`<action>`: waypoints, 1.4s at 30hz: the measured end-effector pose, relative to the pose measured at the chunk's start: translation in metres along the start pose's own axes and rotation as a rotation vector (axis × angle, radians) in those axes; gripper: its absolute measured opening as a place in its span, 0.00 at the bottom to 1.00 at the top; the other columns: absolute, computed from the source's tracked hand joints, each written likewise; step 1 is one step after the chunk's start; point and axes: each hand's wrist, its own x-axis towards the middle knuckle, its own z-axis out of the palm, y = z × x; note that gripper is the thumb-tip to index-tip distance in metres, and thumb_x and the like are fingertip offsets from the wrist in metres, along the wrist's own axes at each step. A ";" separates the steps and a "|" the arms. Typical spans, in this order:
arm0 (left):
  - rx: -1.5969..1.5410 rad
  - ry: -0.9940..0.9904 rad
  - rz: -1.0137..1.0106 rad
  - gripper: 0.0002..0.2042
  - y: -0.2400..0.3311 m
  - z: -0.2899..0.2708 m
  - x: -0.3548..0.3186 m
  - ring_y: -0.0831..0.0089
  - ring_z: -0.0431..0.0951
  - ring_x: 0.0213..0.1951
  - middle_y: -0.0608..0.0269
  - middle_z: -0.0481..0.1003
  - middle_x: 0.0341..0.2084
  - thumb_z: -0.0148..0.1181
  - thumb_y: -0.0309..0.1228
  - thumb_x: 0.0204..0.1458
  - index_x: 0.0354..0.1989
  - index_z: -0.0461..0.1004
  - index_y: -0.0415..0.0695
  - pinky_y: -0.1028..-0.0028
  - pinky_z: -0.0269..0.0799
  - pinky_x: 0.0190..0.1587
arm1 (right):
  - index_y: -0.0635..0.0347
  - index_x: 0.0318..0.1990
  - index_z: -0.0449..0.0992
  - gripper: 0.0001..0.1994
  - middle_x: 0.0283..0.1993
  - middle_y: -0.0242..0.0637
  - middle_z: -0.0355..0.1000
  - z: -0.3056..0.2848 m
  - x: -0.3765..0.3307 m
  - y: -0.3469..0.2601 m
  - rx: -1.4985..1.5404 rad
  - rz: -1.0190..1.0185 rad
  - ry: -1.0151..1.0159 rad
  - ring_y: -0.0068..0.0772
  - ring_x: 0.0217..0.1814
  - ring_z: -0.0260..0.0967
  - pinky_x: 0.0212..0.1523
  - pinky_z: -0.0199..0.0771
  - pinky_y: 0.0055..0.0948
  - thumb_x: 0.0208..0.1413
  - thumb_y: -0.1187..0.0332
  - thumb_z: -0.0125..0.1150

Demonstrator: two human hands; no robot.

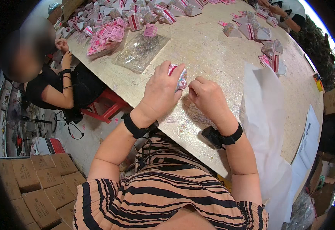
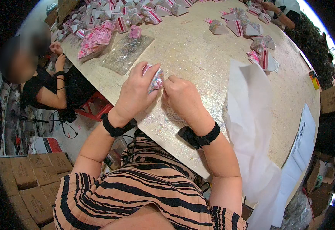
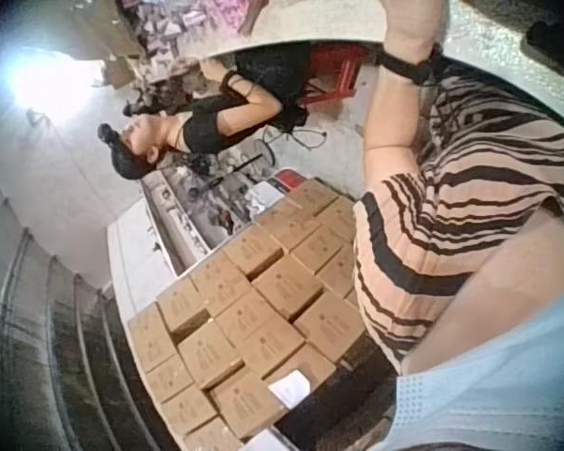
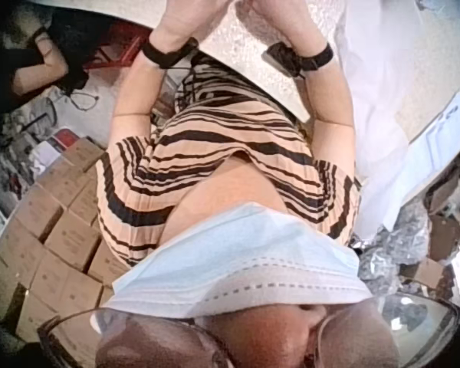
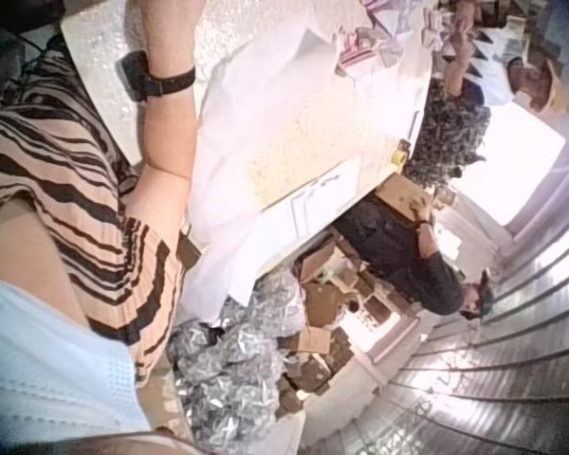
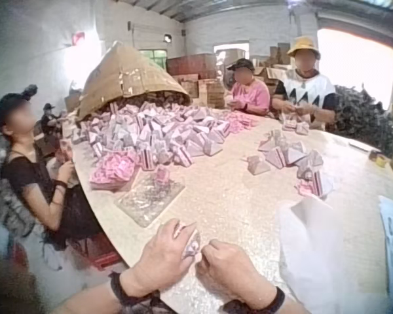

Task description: Packaging decorative bows into small pink and white boxes on a manufacturing assembly table.

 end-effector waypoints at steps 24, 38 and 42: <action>0.063 0.086 -0.006 0.29 0.010 -0.001 0.000 0.51 0.68 0.47 0.46 0.64 0.47 0.62 0.30 0.39 0.55 0.65 0.45 0.61 0.69 0.47 | 0.63 0.24 0.71 0.03 0.25 0.43 0.67 -0.001 -0.001 0.003 -0.008 -0.011 0.027 0.46 0.26 0.68 0.29 0.70 0.38 0.40 0.77 0.58; 0.061 0.143 -0.009 0.28 0.015 -0.001 0.000 0.49 0.66 0.47 0.45 0.62 0.48 0.61 0.29 0.40 0.55 0.65 0.45 0.60 0.66 0.48 | 0.66 0.26 0.71 0.03 0.25 0.46 0.68 -0.005 0.002 0.000 0.128 0.103 0.065 0.46 0.27 0.69 0.29 0.69 0.35 0.42 0.77 0.58; 0.063 0.136 -0.006 0.29 0.015 0.000 -0.001 0.49 0.65 0.48 0.45 0.62 0.48 0.61 0.28 0.39 0.55 0.65 0.45 0.60 0.66 0.49 | 0.67 0.26 0.72 0.02 0.25 0.46 0.68 -0.004 0.002 0.000 0.190 0.122 0.072 0.44 0.26 0.69 0.28 0.69 0.33 0.43 0.77 0.58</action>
